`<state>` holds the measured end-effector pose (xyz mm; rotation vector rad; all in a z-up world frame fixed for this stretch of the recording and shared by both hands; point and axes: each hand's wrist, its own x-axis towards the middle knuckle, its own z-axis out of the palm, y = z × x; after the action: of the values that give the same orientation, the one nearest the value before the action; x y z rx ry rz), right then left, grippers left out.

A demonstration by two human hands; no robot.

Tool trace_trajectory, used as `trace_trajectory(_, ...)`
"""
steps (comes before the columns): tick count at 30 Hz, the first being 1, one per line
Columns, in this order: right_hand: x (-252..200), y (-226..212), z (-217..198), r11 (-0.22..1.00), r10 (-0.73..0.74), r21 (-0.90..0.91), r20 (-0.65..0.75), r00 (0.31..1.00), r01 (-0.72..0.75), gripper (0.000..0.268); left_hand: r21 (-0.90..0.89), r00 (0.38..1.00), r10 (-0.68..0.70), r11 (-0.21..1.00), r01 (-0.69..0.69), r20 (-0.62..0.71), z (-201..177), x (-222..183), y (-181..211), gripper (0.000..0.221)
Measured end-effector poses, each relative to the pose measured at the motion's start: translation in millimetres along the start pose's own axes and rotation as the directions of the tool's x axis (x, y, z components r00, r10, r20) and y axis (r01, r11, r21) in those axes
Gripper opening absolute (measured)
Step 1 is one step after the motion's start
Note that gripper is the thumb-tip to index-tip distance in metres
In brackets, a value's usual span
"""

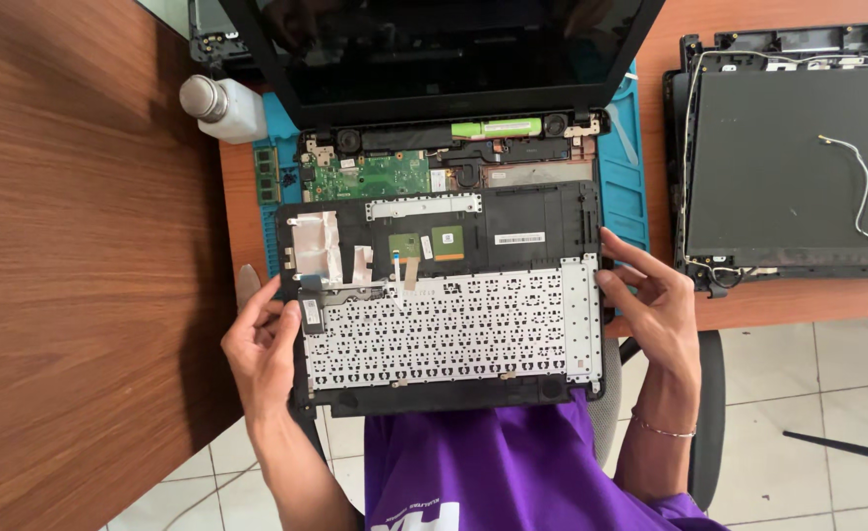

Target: The person handles a laptop on a repair bench, turning it over, opening the lid, and lifting the keyboard panel to access internal components.

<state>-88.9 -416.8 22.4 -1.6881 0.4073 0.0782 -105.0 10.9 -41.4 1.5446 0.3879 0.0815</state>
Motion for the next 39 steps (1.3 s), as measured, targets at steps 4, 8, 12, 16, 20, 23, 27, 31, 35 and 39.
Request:
trace_trajectory(4, 4, -3, 2, 0.989, -0.13, -0.068, 0.012, 0.991, 0.13, 0.052, 0.111, 0.998, 0.038, 0.993, -0.032, -0.054, 11, 5, 2, 0.038)
trace_trajectory(8, 8, -7, 6, 0.982, -0.128, -0.142, -0.024, 0.991, 0.123, 0.051, 0.155, 0.996, 0.03, 0.988, -0.017, -0.081, 19, 12, 6, 0.038)
trace_trajectory(12, 11, -20, 12, 0.96, -0.088, -0.274, -0.079, 0.993, 0.063, 0.047, 0.219, 0.993, 0.088, 0.973, -0.07, -0.075, 24, 18, 7, 0.036)
trace_trajectory(16, 17, -34, 20, 0.893, -0.191, -0.428, -0.075, 0.979, 0.141, 0.046, 0.279, 0.987, 0.135, 0.955, -0.105, -0.091, 32, 21, 14, 0.033)
trace_trajectory(20, 19, -44, 25, 0.826, -0.292, -0.521, -0.07, 0.954, 0.214, 0.042, 0.496, 0.942, 0.332, 0.826, -0.267, -0.046, 45, 24, 33, 0.026)
trace_trajectory(23, 21, -47, 28, 0.774, -0.321, -0.597, -0.083, 0.944, 0.21, 0.041, 0.588, 0.923, 0.384, 0.756, -0.289, -0.04, 56, 27, 43, 0.023)
trace_trajectory(27, 21, -46, 27, 0.721, -0.362, -0.653, -0.073, 0.929, 0.23, 0.039, 0.65, 0.911, 0.413, 0.696, -0.306, -0.014, 66, 27, 51, 0.023)
trace_trajectory(31, 18, -45, 28, 0.69, -0.361, -0.691, -0.071, 0.93, 0.216, 0.038, 0.701, 0.943, 0.329, 0.684, -0.202, -0.049, 73, 25, 60, 0.024)
trace_trajectory(35, 19, -46, 27, 0.623, -0.342, -0.761, -0.056, 0.938, 0.181, 0.038, 0.792, 0.919, 0.393, 0.568, -0.224, -0.022, 78, 23, 66, 0.022)
trace_trajectory(39, 23, -47, 25, 0.676, -0.325, -0.714, -0.07, 0.943, 0.18, 0.037, 0.821, 0.9, 0.436, 0.518, -0.241, -0.01, 77, 25, 70, 0.017)
